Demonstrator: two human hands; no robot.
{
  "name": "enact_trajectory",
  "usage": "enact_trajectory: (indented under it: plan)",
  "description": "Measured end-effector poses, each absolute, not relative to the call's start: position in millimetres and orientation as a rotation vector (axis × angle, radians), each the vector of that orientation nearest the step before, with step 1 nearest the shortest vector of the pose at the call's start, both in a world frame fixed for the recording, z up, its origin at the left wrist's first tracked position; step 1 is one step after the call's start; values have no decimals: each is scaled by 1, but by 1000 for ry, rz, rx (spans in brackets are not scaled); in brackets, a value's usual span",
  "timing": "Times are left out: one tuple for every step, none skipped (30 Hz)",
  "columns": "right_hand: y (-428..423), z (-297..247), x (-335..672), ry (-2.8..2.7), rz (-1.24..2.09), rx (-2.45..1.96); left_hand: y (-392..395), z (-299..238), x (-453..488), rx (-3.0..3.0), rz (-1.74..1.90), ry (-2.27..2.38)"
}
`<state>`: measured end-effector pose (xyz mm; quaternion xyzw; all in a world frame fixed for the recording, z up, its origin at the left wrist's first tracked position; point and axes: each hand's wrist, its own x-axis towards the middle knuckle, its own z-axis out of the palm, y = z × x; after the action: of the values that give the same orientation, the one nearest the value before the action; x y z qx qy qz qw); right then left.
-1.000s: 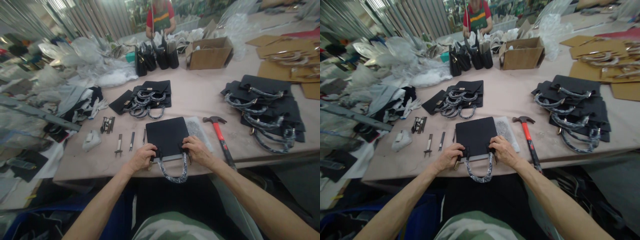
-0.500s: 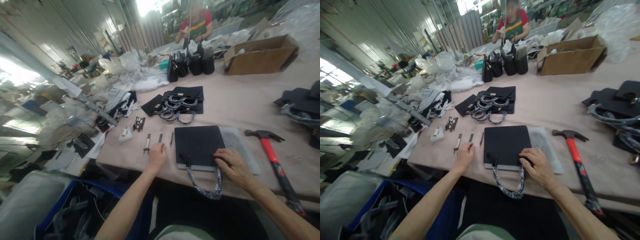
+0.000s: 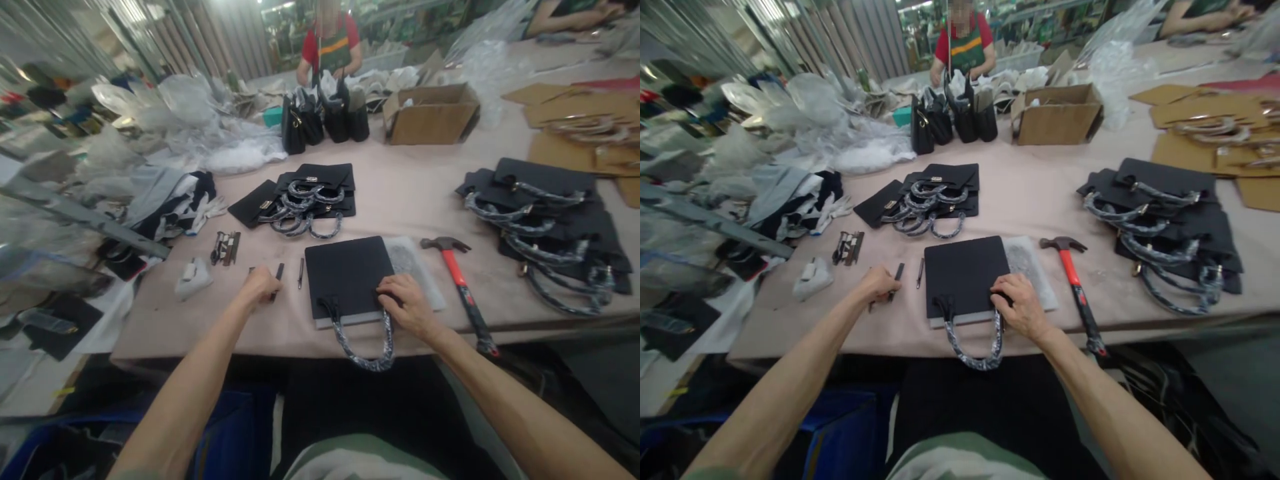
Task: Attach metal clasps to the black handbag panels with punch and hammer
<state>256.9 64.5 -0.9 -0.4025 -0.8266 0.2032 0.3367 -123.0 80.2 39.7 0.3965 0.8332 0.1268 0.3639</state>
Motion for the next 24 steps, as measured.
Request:
enact_trajectory:
  plan:
    - [64, -1, 257, -2160, 531, -1052, 76, 41, -125, 993, 358, 2112]
    - [64, -1, 257, -2163, 531, -1052, 72, 43, -126, 971, 379, 2090]
    - [63, -1, 257, -2164, 533, -1054, 67, 45, -126, 948, 424, 2056]
    - [63, -1, 257, -2164, 537, -1058, 62, 46, -125, 916, 516, 1995]
    - [62, -2, 257, -2162, 539, -1063, 57, 47, -121, 871, 641, 1908]
    - [62, -2, 256, -2157, 538, -1070, 52, 47, -115, 813, 785, 1801]
    - [61, -1, 256, -2151, 533, -1076, 47, 46, -107, 748, 931, 1678]
    - [61, -1, 256, -2147, 527, -1082, 43, 44, -97, 687, 1059, 1553]
    - [60, 0, 255, -2145, 523, -1087, 39, 43, -85, 644, 1149, 1443]
    - [60, 2, 255, -2146, 519, -1089, 36, 41, -73, 626, 1195, 1362]
    - [60, 3, 254, -2148, 517, -1092, 34, 39, -60, 620, 1220, 1297]
    - [60, 4, 254, -2149, 516, -1094, 32, 37, -47, 622, 1233, 1249]
    - [60, 4, 254, -2151, 515, -1095, 32, 35, -35, 632, 1237, 1220]
    - [60, 5, 254, -2152, 514, -1095, 32, 33, -24, 651, 1236, 1213]
    - [60, 5, 254, -2154, 512, -1093, 34, 32, -16, 680, 1238, 1219]
    - [60, 5, 255, -2156, 511, -1091, 35, 30, -9, 719, 1238, 1234]
    - [60, 4, 255, -2159, 512, -1091, 37, 29, -3, 766, 1236, 1252]
    - [60, 4, 255, -2162, 511, -1092, 38, 28, 1, 821, 1232, 1273]
    - [60, 3, 255, -2164, 509, -1096, 39, 27, 3, 880, 1226, 1292]
    - [60, 3, 255, -2164, 506, -1099, 40, 26, 5, 942, 1219, 1309]
    - [60, 3, 255, -2165, 505, -1101, 39, 25, 6, 1007, 1206, 1322]
    - [60, 3, 255, -2166, 507, -1100, 38, 23, 7, 1073, 1186, 1333]
    - [61, 3, 255, -2167, 512, -1099, 37, 22, 8, 1138, 1164, 1342]
    - [61, 4, 255, -2167, 518, -1102, 35, 20, 8, 1200, 1142, 1349]
